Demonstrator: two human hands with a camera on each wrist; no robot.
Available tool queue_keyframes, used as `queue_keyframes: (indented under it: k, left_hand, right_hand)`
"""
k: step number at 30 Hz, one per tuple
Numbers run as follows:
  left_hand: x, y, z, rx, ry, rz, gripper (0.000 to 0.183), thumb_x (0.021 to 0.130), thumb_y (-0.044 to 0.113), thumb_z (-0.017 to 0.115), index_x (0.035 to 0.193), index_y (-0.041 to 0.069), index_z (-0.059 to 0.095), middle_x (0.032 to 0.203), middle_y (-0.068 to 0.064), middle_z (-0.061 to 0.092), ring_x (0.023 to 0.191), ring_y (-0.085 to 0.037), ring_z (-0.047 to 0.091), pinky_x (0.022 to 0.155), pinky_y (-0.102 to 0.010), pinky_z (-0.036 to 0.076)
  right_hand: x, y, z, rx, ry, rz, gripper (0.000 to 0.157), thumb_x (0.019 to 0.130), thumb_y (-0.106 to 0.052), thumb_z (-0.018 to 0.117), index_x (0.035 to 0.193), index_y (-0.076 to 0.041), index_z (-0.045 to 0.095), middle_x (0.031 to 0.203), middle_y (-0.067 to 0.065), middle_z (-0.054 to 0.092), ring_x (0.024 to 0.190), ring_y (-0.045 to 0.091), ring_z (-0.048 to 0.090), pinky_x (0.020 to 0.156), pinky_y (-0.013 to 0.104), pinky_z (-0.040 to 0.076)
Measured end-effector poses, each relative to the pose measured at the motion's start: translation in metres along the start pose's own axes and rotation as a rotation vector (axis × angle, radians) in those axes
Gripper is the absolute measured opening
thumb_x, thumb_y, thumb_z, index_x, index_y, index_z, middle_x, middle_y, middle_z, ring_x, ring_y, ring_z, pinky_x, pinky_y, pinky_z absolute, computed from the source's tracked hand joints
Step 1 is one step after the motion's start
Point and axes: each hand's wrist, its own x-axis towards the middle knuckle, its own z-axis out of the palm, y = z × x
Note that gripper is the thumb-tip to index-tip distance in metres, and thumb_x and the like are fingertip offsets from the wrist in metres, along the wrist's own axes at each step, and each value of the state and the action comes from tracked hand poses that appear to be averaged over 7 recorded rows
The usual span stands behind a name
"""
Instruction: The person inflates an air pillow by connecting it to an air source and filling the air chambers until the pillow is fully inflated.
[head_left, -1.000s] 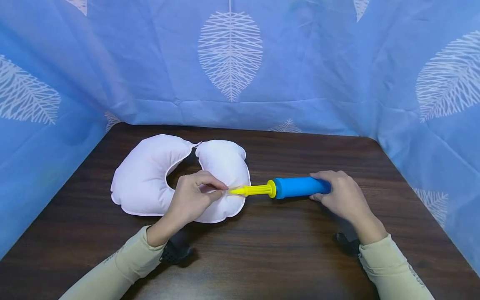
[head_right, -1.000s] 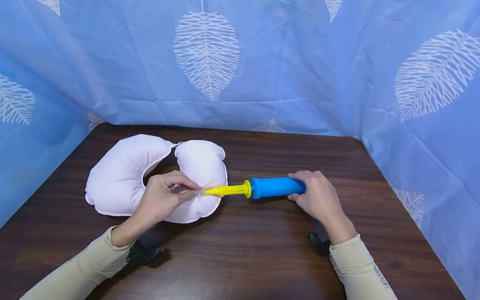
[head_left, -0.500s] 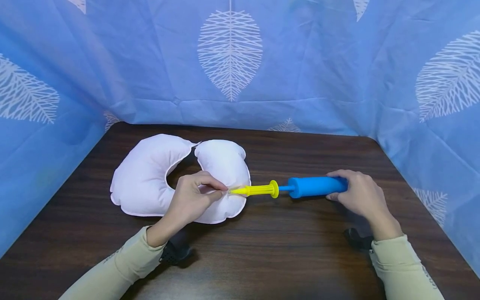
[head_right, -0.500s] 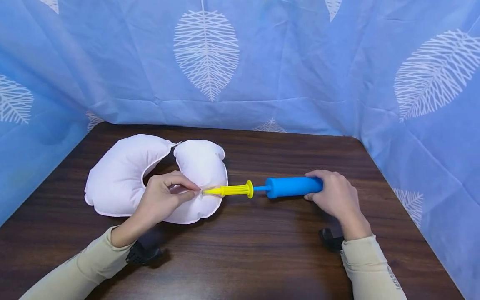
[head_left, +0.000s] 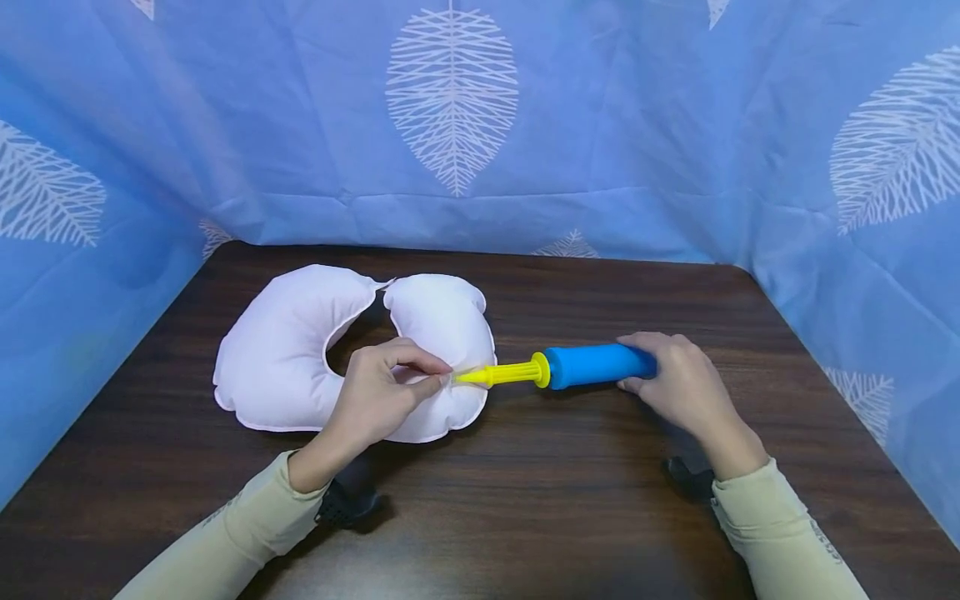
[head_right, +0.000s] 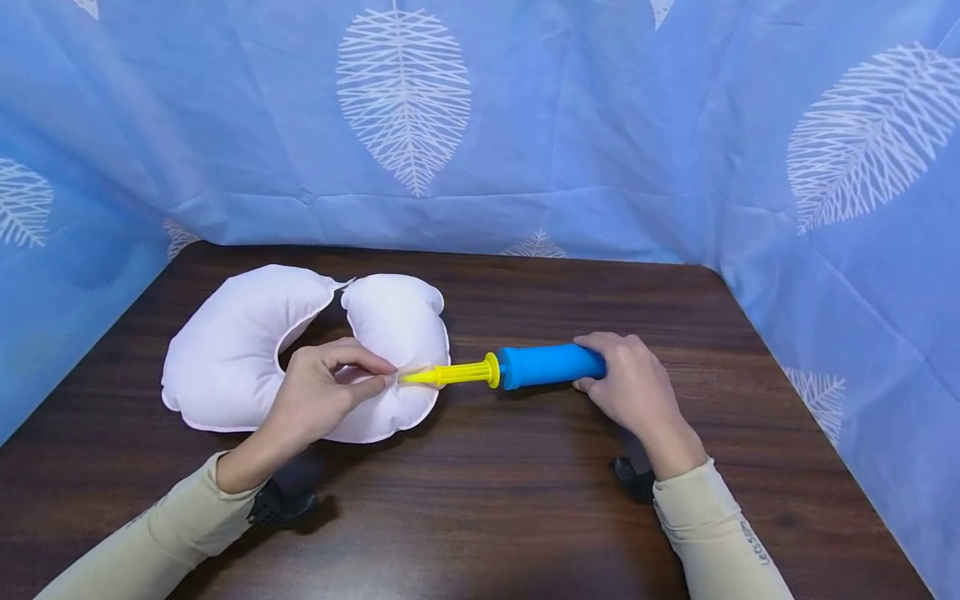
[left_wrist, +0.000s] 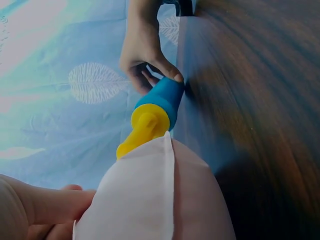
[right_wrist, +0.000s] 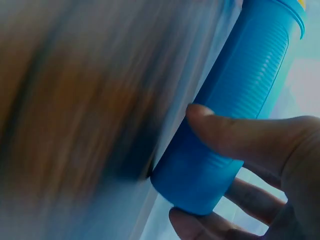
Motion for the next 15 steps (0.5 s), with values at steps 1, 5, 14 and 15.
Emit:
queue_keyframes:
  k: [1,5,14,15]
  left_hand:
    - [0.000,0.000,-0.001,-0.002,0.005,0.002,0.015,0.085,0.001,0.088,0.093,0.014,0.088,0.089,0.000,0.082,0.089,-0.014,0.071,0.083,-0.028,0.059]
    - [0.000,0.000,-0.002,-0.006,0.014,-0.006,0.014,0.085,0.001,0.087,0.092,0.014,0.088,0.087,0.001,0.081,0.088,-0.014,0.070,0.085,-0.029,0.060]
    - [0.000,-0.002,-0.002,-0.004,0.008,-0.030,0.014,0.085,0.001,0.087,0.090,0.014,0.088,0.086,0.003,0.081,0.088,-0.014,0.070,0.087,-0.032,0.061]
    - [0.000,-0.002,-0.002,-0.005,0.007,-0.032,0.014,0.085,0.001,0.088,0.090,0.014,0.088,0.086,0.003,0.081,0.089,-0.014,0.070,0.087,-0.032,0.061]
  right_hand:
    - [0.001,-0.005,0.001,-0.005,0.000,-0.017,0.058,0.088,-0.012,0.088,0.143,-0.008,0.069,0.145,0.027,0.065,0.130,0.053,0.057,0.102,0.073,0.047]
    - [0.000,-0.010,0.002,-0.006,0.016,-0.037,0.057,0.087,-0.014,0.090,0.141,-0.009,0.070,0.143,0.026,0.067,0.128,0.052,0.059,0.101,0.073,0.049]
    - [-0.005,0.025,-0.005,-0.008,0.046,0.050,0.057,0.087,-0.014,0.088,0.141,-0.009,0.070,0.143,0.034,0.064,0.125,0.060,0.059,0.095,0.075,0.048]
    - [-0.005,0.030,-0.006,-0.011,0.054,0.070,0.057,0.087,-0.013,0.088,0.141,-0.009,0.069,0.142,0.035,0.063,0.124,0.061,0.059,0.094,0.076,0.048]
